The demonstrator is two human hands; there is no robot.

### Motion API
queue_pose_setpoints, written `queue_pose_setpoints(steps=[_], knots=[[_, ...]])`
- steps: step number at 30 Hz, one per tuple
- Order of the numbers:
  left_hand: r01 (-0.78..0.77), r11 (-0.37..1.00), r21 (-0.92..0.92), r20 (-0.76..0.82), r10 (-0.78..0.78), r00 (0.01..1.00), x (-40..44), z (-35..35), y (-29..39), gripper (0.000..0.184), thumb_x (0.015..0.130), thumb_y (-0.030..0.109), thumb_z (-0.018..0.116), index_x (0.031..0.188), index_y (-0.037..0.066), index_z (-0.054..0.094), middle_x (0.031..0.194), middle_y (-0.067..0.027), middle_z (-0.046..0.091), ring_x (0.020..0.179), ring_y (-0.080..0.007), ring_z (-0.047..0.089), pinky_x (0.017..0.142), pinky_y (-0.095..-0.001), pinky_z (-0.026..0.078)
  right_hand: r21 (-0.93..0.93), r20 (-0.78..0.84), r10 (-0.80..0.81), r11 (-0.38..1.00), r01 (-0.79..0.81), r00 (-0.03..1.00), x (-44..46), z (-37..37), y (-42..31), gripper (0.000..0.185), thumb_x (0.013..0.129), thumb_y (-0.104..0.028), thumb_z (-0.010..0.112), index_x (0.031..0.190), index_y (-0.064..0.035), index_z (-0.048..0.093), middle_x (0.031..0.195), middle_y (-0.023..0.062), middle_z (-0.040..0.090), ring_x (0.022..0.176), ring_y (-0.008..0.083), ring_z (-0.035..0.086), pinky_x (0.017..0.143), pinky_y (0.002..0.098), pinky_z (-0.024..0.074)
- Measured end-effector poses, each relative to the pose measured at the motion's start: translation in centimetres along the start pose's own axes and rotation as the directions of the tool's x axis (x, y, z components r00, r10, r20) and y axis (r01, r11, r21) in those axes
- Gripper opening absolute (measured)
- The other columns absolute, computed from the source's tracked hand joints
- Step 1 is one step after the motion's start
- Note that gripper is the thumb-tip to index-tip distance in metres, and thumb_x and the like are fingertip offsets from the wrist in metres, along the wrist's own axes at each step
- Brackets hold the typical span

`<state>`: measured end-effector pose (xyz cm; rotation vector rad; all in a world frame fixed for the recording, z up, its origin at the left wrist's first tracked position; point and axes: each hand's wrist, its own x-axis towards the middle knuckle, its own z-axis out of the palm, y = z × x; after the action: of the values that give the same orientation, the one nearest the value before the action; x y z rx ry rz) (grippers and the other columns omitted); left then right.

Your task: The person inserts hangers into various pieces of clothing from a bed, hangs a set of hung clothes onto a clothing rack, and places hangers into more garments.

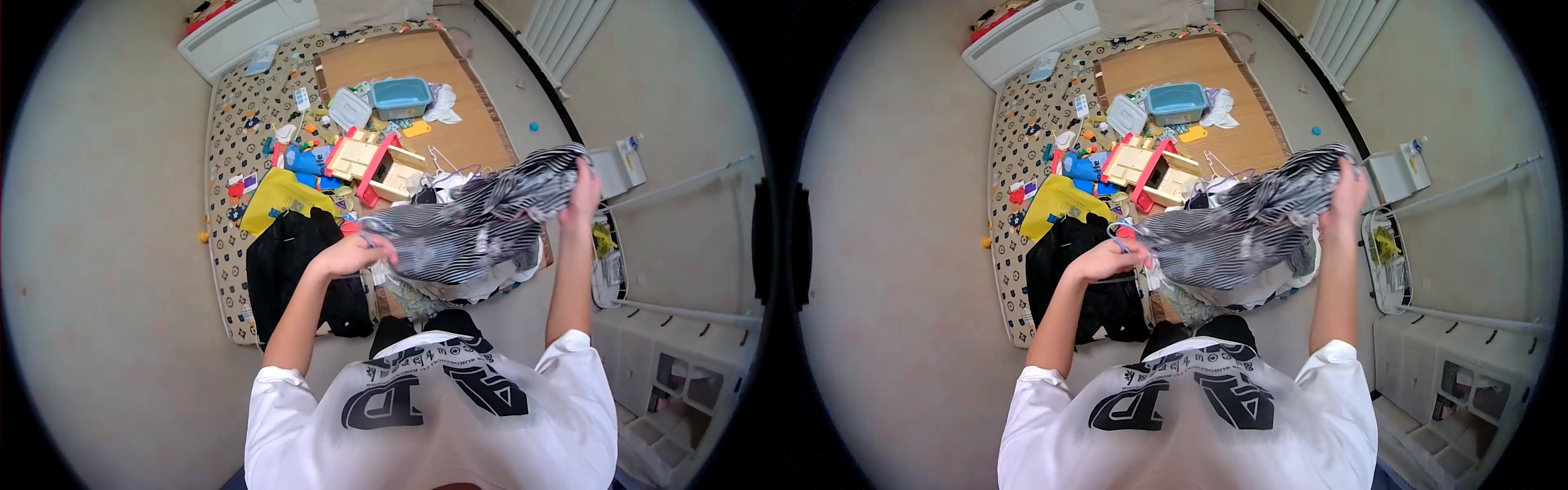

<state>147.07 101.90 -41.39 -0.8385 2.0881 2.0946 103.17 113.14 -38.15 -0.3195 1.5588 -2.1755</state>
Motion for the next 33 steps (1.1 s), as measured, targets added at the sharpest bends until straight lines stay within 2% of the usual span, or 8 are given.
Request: queue_pose_setpoints(steps=[3, 4, 8, 9, 14, 17, 29, 33], knots=[[0.130, 0.883, 0.451, -0.489, 0.122, 0.864, 3.0, 0.3, -4.8, 0.020, 0.099, 0.025, 0.059, 0.101, 0.008, 0.069, 0.081, -0.0141, 0.067, 0.075, -0.0290, 0.065, 0.066, -0.0364, 0.048, 0.065, -0.119, 0.002, 0.998, 0.006, 0.993, 0.4, -4.0, -5.8, 0.025, 0.097, -0.019, 0.055, 0.107, -0.0007, 0.067, 0.101, 0.0100, 0.071, 0.093, 0.0220, 0.068, 0.083, 0.0368, 0.0550], [0.291, 0.858, 0.423, -0.543, -0.017, 0.839, 3.7, 1.0, -3.3, 0.021, 0.098, 0.025, 0.058, 0.112, 0.010, 0.062, 0.088, -0.0248, 0.066, 0.091, -0.0427, 0.065, 0.076, -0.0459, 0.051, 0.096, -0.142, -0.036, 0.994, 0.050, 0.989, -0.2, -4.5, -8.8, 0.030, 0.097, -0.023, 0.050, 0.107, -0.0012, 0.067, 0.103, 0.0109, 0.071, 0.094, 0.0240, 0.068, 0.085, 0.0394, 0.0550], [0.187, 0.845, 0.500, -0.474, 0.086, 0.876, 9.8, 3.0, -9.8, 0.035, 0.095, 0.021, 0.056, 0.128, 0.013, 0.045, 0.091, -0.0287, 0.065, 0.089, -0.0471, 0.064, 0.078, -0.0518, 0.050, 0.157, -0.220, -0.237, 0.949, 0.274, 0.946, 1.4, -13.4, -16.5, 0.043, 0.098, -0.031, 0.039, 0.114, -0.0014, 0.064, 0.114, 0.0153, 0.068, 0.106, 0.0307, 0.065, 0.095, 0.0475, 0.0529], [0.303, 0.859, 0.414, -0.445, -0.100, 0.890, 11.4, 3.8, -9.2, 0.041, 0.092, 0.016, 0.056, 0.130, 0.012, 0.041, 0.092, -0.0302, 0.065, 0.091, -0.0490, 0.064, 0.079, -0.0524, 0.049, 0.143, -0.316, -0.272, 0.933, 0.329, 0.909, 1.5, -15.1, -17.9, 0.044, 0.097, -0.032, 0.038, 0.117, -0.0009, 0.063, 0.115, 0.0161, 0.068, 0.108, 0.0314, 0.065, 0.097, 0.0483, 0.0526], [0.229, 0.909, 0.348, -0.473, -0.041, 0.880, 20.7, 8.1, -15.0, 0.047, 0.085, 0.010, 0.056, 0.129, 0.007, 0.037, 0.088, -0.0317, 0.066, 0.085, -0.0504, 0.065, 0.076, -0.0570, 0.048, -0.058, -0.635, -0.471, 0.819, 0.570, 0.612, 0.0, -17.2, -20.7, 0.041, 0.094, -0.023, 0.047, 0.114, 0.0082, 0.063, 0.117, 0.0207, 0.067, 0.104, 0.0359, 0.067, 0.093, 0.0494, 0.0575], [0.288, 0.889, 0.357, -0.494, -0.083, 0.866, 25.4, 10.5, -17.3, 0.048, 0.084, 0.009, 0.056, 0.128, 0.005, 0.037, 0.095, -0.0323, 0.066, 0.089, -0.0499, 0.066, 0.079, -0.0573, 0.049, -0.224, -0.652, -0.514, 0.833, 0.506, 0.557, 0.7, -16.6, -18.7, 0.037, 0.093, -0.018, 0.050, 0.113, 0.0102, 0.063, 0.116, 0.0220, 0.067, 0.103, 0.0359, 0.068, 0.089, 0.0477, 0.0595], [0.253, 0.695, 0.673, -0.450, 0.112, 0.886, 27.8, 14.0, -15.4, 0.062, 0.080, 0.010, 0.057, 0.142, 0.007, 0.051, 0.100, -0.0219, 0.065, 0.092, -0.0419, 0.064, 0.084, -0.0463, 0.051, -0.204, -0.439, -0.266, 0.960, 0.193, 0.858, 5.6, -20.4, -9.2, 0.038, 0.099, -0.017, 0.038, 0.121, 0.0029, 0.062, 0.120, 0.0167, 0.067, 0.109, 0.0295, 0.066, 0.097, 0.0422, 0.0551], [0.370, 0.834, 0.408, -0.611, -0.051, 0.790, 26.5, 8.7, -12.6, 0.049, 0.082, 0.017, 0.059, 0.130, 0.007, 0.063, 0.096, -0.0190, 0.071, 0.091, -0.0360, 0.069, 0.082, -0.0455, 0.053, -0.232, -0.483, -0.248, 0.961, 0.150, 0.840, 6.4, -18.8, -7.4, 0.037, 0.099, -0.018, 0.040, 0.119, 0.0036, 0.063, 0.118, 0.0168, 0.067, 0.109, 0.0286, 0.066, 0.097, 0.0407, 0.0546]])
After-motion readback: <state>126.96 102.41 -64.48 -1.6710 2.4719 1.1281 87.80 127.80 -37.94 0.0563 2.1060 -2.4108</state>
